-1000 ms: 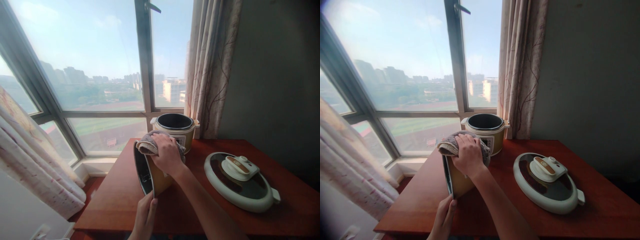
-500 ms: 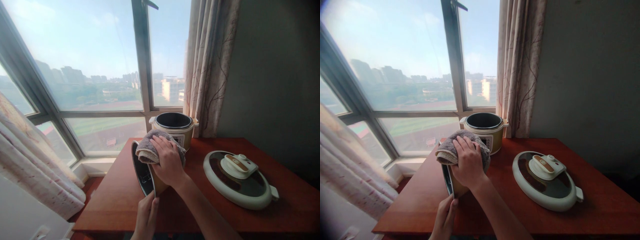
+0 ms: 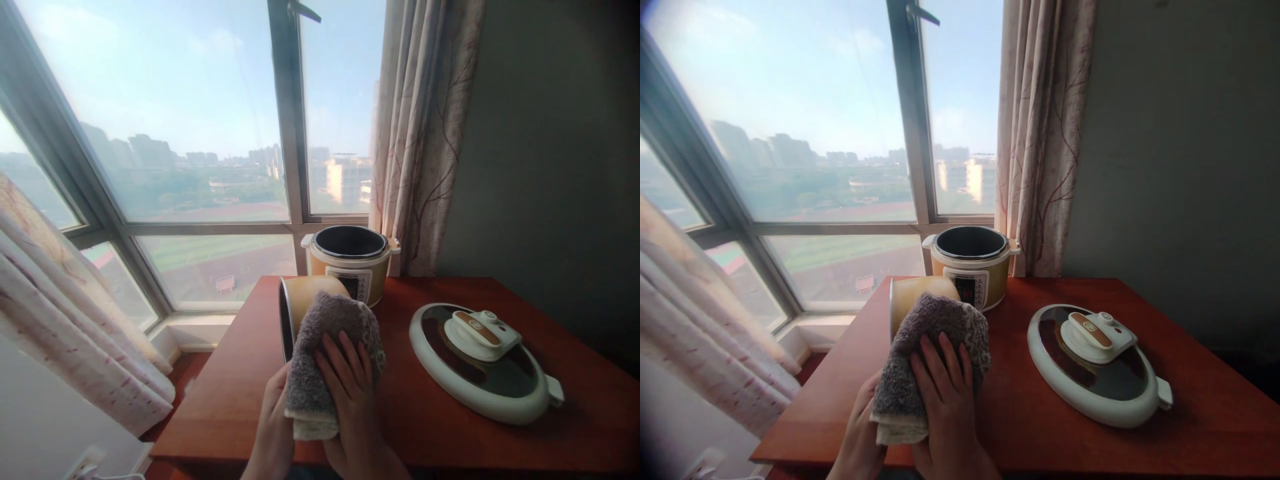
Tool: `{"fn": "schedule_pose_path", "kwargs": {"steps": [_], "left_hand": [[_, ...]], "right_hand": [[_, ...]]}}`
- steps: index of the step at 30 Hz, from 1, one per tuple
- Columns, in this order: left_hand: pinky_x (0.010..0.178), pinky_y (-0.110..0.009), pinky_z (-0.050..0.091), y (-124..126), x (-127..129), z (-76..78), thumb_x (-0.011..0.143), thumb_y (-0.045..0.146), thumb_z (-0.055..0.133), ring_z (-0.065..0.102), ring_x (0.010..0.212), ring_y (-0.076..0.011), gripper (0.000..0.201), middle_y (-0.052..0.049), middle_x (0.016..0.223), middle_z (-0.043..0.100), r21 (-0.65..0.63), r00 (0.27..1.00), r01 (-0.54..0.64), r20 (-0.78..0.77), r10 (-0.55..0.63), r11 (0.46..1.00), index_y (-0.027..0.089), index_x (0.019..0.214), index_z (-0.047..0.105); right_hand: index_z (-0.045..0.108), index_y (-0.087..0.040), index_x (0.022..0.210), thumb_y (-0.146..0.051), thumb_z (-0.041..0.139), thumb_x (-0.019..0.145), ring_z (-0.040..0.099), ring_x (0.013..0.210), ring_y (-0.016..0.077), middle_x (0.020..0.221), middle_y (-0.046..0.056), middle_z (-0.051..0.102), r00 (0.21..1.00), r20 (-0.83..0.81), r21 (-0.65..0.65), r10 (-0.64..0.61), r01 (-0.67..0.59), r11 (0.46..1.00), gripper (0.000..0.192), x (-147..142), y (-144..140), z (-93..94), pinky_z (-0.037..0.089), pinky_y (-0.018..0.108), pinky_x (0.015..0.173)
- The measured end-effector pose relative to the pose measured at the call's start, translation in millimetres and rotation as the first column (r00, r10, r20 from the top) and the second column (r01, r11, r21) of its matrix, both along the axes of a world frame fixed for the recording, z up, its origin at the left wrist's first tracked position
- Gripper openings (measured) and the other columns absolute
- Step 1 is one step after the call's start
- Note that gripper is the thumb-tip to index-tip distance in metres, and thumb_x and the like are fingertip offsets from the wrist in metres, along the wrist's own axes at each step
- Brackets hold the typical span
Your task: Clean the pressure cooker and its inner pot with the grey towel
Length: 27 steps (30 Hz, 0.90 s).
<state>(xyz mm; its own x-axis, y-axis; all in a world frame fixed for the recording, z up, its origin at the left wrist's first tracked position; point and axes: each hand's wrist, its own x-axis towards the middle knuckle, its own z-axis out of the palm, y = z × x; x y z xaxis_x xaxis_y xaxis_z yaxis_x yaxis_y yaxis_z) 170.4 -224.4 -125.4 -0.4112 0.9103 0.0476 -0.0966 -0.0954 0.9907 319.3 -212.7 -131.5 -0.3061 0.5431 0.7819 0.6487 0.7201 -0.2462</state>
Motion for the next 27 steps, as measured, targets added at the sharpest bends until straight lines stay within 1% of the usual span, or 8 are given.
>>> {"fn": "schedule_pose_path", "kwargs": {"steps": [3, 6, 9, 14, 18, 21, 24, 27], "left_hand": [[0.085, -0.040, 0.058, -1, 2, 0.6, 0.057, 0.072, 0.078, 0.069, 0.096, -0.0308, 0.070, -0.012, 0.098, 0.076, -0.127, 0.985, 0.032, 0.173, -0.009, 0.991, 0.015, 0.097, 0.077], [0.089, -0.039, 0.057, -1, 6, -7.9, 0.053, 0.067, 0.082, 0.068, 0.103, -0.0322, 0.068, -0.013, 0.106, 0.076, -0.090, 0.991, 0.012, 0.136, 0.000, 0.996, 0.015, 0.096, 0.077], [0.089, -0.037, 0.057, -2, 12, -9.0, 0.059, 0.068, 0.079, 0.069, 0.099, -0.0305, 0.060, -0.012, 0.102, 0.077, 0.008, 0.999, 0.035, 0.029, -0.035, 0.999, 0.016, 0.090, 0.078], [0.079, -0.036, 0.059, -11, 25, 1.8, 0.080, 0.072, 0.060, 0.070, 0.083, -0.0281, 0.062, -0.010, 0.084, 0.077, 0.035, 0.970, 0.226, -0.094, -0.222, 0.973, 0.014, 0.086, 0.078], [0.091, -0.037, 0.056, -23, 29, -26.3, 0.084, 0.068, 0.059, 0.070, 0.099, -0.0307, 0.058, -0.012, 0.102, 0.077, 0.098, 0.976, 0.112, -0.200, -0.090, 0.989, 0.015, 0.100, 0.079], [0.099, -0.035, 0.052, -27, 26, -54.5, 0.087, 0.061, 0.061, 0.068, 0.108, -0.0294, 0.052, -0.012, 0.115, 0.075, 0.241, 0.946, 0.036, -0.320, 0.044, 0.970, 0.018, 0.111, 0.078], [0.092, -0.034, 0.055, -21, 19, -65.0, 0.093, 0.055, 0.055, 0.070, 0.102, -0.0279, 0.047, -0.013, 0.109, 0.076, 0.320, 0.881, 0.236, -0.469, -0.063, 0.918, 0.019, 0.114, 0.077], [0.081, -0.032, 0.058, -14, 11, -62.4, 0.097, 0.046, 0.049, 0.073, 0.090, -0.0270, 0.043, -0.014, 0.101, 0.077, 0.302, 0.800, 0.398, -0.576, -0.167, 0.866, 0.017, 0.116, 0.075]], "right_hand": [[0.034, -0.018, 0.155, -0.028, 0.048, 0.079, 0.025, 0.150, 0.0342, 0.159, 0.009, 0.040, 1.000, -0.008, 0.047, -0.022, 0.022, 0.999, 0.077, 0, -3, -17.7, 0.023, 0.058, 0.117], [0.035, -0.020, 0.154, -0.025, 0.048, 0.080, 0.023, 0.151, 0.0328, 0.160, 0.008, 0.037, 0.999, -0.041, 0.032, -0.034, 0.035, 0.999, 0.075, -2, 1, -9.6, 0.019, 0.056, 0.118], [0.039, -0.022, 0.151, -0.022, 0.046, 0.081, 0.022, 0.151, 0.0294, 0.161, 0.005, 0.035, 0.997, -0.077, -0.006, -0.024, 0.023, 1.000, 0.070, -6, 9, 20.2, 0.014, 0.054, 0.120], [0.054, -0.023, 0.138, -0.024, 0.051, 0.081, 0.035, 0.145, 0.0256, 0.153, 0.002, 0.048, 0.997, -0.080, -0.144, 0.014, -0.026, 0.989, 0.057, -14, 38, 84.3, 0.015, 0.047, 0.121], [0.063, -0.022, 0.128, -0.028, 0.054, 0.087, 0.050, 0.133, 0.0256, 0.138, 0.005, 0.063, 1.000, -0.013, -0.284, 0.000, -0.003, 0.959, 0.043, -22, 69, 120.7, 0.025, 0.044, 0.117], [0.068, -0.022, 0.120, -0.031, 0.054, 0.088, 0.057, 0.123, 0.0258, 0.131, 0.006, 0.067, 0.999, 0.034, -0.314, 0.017, -0.006, 0.949, 0.036, -25, 86, 132.6, 0.033, 0.042, 0.112], [0.068, -0.023, 0.118, -0.031, 0.055, 0.088, 0.059, 0.119, 0.0254, 0.128, 0.006, 0.068, 0.999, 0.047, -0.313, 0.016, -0.001, 0.950, 0.034, -24, 93, 134.0, 0.036, 0.041, 0.110], [0.067, -0.022, 0.121, -0.031, 0.057, 0.087, 0.058, 0.120, 0.0258, 0.127, 0.007, 0.068, 0.999, 0.044, -0.295, 0.010, 0.003, 0.956, 0.036, -24, 90, 129.5, 0.036, 0.041, 0.110]]}}
